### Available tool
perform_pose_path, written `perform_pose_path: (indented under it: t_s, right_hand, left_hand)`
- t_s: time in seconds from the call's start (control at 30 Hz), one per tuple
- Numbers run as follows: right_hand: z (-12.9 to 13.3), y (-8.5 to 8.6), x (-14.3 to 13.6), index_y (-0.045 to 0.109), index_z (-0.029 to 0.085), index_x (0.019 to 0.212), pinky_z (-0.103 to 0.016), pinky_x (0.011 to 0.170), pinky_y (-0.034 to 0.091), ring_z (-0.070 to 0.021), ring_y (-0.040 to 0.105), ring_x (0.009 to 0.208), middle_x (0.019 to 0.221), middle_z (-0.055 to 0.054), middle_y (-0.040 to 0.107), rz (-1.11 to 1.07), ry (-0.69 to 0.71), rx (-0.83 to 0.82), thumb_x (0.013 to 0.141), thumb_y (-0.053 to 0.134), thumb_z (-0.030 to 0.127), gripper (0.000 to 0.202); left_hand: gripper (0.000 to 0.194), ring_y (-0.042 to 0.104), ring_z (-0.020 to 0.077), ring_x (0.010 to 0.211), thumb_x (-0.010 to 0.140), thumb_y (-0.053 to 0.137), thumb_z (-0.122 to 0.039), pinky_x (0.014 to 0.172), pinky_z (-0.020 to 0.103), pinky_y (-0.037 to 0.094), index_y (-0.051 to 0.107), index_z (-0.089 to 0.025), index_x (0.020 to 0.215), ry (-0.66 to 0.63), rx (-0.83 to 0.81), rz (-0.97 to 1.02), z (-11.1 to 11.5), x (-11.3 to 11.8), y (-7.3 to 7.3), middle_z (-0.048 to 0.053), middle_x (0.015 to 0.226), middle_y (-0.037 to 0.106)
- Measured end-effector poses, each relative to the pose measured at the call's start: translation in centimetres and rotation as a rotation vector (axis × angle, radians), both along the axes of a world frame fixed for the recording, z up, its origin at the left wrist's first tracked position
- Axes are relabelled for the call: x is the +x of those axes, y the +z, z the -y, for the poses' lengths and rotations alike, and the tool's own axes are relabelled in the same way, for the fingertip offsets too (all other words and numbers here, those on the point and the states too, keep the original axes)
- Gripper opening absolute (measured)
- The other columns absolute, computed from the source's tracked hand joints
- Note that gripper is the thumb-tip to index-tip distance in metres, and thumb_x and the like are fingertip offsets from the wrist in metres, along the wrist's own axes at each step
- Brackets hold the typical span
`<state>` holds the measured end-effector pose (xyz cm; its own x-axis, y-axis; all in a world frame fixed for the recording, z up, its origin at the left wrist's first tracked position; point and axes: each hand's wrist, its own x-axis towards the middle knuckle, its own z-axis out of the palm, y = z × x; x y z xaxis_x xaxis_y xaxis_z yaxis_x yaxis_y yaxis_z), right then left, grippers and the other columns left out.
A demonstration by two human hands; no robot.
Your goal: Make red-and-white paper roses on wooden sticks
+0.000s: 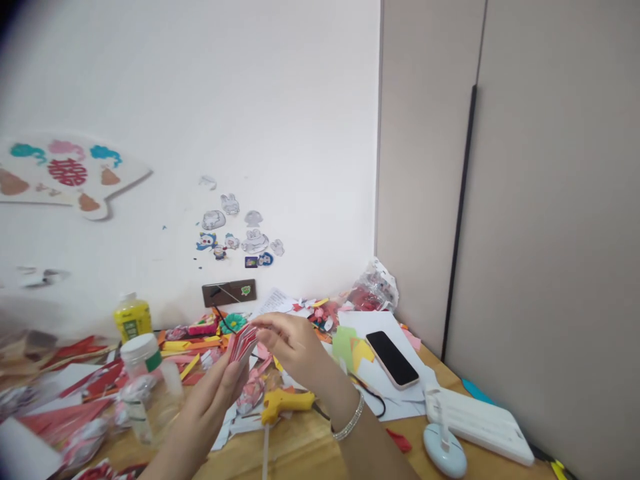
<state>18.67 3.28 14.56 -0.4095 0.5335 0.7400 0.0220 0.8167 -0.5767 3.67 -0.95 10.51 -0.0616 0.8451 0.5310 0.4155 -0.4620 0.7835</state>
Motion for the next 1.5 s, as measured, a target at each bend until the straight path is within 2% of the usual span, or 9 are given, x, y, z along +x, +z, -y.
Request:
perform_pose_path:
  t_s: [0.13, 0.33, 0.6, 0.7, 0.8, 0.97, 1.07, 1.37, 1.5]
  right_hand:
    - [-0.2, 0.3, -0.1, 0.057, 0.022, 0.117, -0.033, 0.092, 0.040, -0.0200, 0.054, 0.105, 0.116, -0.006, 0.060, -0.067, 0.110, -0.048, 0.090, 0.040, 0.049, 0.042]
    - [-0.9, 0.1, 0.2, 0.067, 0.019, 0.100, -0.033, 0.081, 0.046, -0.0198, 0.060, 0.083, 0.095, -0.008, 0.066, -0.144, 0.194, -0.059, 0.085, 0.035, 0.061, 0.056]
    - [-0.8, 0.2, 0.4, 0.069, 0.018, 0.088, -0.030, 0.076, 0.046, -0.0176, 0.060, 0.079, 0.081, -0.006, 0.066, -0.121, 0.305, -0.045, 0.086, 0.042, 0.054, 0.045]
    - [-0.5, 0.4, 0.5, 0.068, 0.017, 0.090, -0.029, 0.076, 0.045, -0.0165, 0.059, 0.078, 0.083, -0.006, 0.065, -0.104, 0.247, -0.064, 0.089, 0.041, 0.051, 0.043]
    - [-0.1, 0.5, 0.0, 0.065, 0.018, 0.095, -0.029, 0.079, 0.045, -0.0169, 0.059, 0.082, 0.087, -0.005, 0.065, -0.110, 0.161, -0.094, 0.088, 0.043, 0.050, 0.040]
    - [0.7, 0.1, -1.3, 0.061, 0.021, 0.099, -0.030, 0.080, 0.046, -0.0179, 0.060, 0.087, 0.095, -0.005, 0.065, -0.189, 0.144, -0.230, 0.085, 0.051, 0.048, 0.033]
    - [0.8, -0.1, -1.8, 0.058, 0.021, 0.102, -0.032, 0.081, 0.046, -0.0180, 0.061, 0.087, 0.098, -0.005, 0.066, -0.232, 0.213, -0.308, 0.083, 0.055, 0.046, 0.031]
    - [1.0, -0.1, -2.5, 0.057, 0.018, 0.090, -0.029, 0.079, 0.045, -0.0166, 0.060, 0.088, 0.087, -0.005, 0.067, -0.316, 0.169, -0.304, 0.090, 0.044, 0.044, 0.029]
    - [0.7, 0.0, -2.2, 0.053, 0.018, 0.081, -0.026, 0.073, 0.046, -0.0146, 0.058, 0.076, 0.078, -0.003, 0.064, -0.313, 0.104, -0.309, 0.089, 0.043, 0.046, 0.031]
  left_hand:
    - [0.048, 0.060, 0.0210, 0.075, 0.084, 0.035, -0.053, 0.067, 0.031, 0.050, 0.060, -0.018, 0.105, -0.019, -0.017, -0.120, -0.2, 0.6, 1.6, 0.004, 0.073, 0.064]
    - [0.043, 0.057, 0.0210, 0.078, 0.086, 0.032, -0.051, 0.069, 0.030, 0.047, 0.057, -0.019, 0.102, -0.139, -0.057, -0.196, 0.1, 1.6, 2.5, 0.003, 0.073, 0.059]
    - [0.040, 0.042, 0.0133, 0.053, 0.088, 0.028, -0.051, 0.051, 0.023, 0.039, 0.051, -0.021, 0.073, -0.320, -0.191, -0.181, 1.4, 1.4, 3.1, -0.003, 0.058, 0.045]
    - [0.042, 0.055, 0.0174, 0.068, 0.088, 0.028, -0.050, 0.060, 0.026, 0.045, 0.056, -0.020, 0.095, -0.179, -0.133, -0.168, 1.1, 1.6, 2.7, 0.001, 0.071, 0.058]
    - [0.047, 0.061, 0.0225, 0.083, 0.089, 0.025, -0.047, 0.070, 0.031, 0.045, 0.046, -0.019, 0.120, 0.087, -0.044, -0.305, 0.6, 1.6, 2.2, 0.006, 0.082, 0.065]
    - [0.036, 0.062, 0.0210, 0.060, 0.091, 0.021, -0.040, 0.052, 0.028, 0.041, 0.052, -0.022, 0.087, 0.300, 0.008, -0.526, 0.7, 1.9, 2.5, 0.002, 0.064, 0.063]
    - [0.030, 0.059, 0.0191, 0.052, 0.091, 0.024, -0.034, 0.047, 0.025, 0.036, 0.047, -0.024, 0.076, 0.338, 0.051, -0.587, 0.9, 2.1, 2.8, -0.001, 0.056, 0.058]
    - [0.027, 0.059, 0.0198, 0.055, 0.089, 0.028, -0.034, 0.049, 0.025, 0.036, 0.052, -0.022, 0.092, 0.351, 0.105, -0.546, 0.4, 2.2, 2.3, -0.001, 0.060, 0.059]
    - [0.030, 0.057, 0.0191, 0.058, 0.087, 0.031, -0.039, 0.052, 0.026, 0.039, 0.053, -0.021, 0.078, 0.207, 0.065, -0.412, 0.1, 2.1, 2.3, 0.001, 0.063, 0.059]
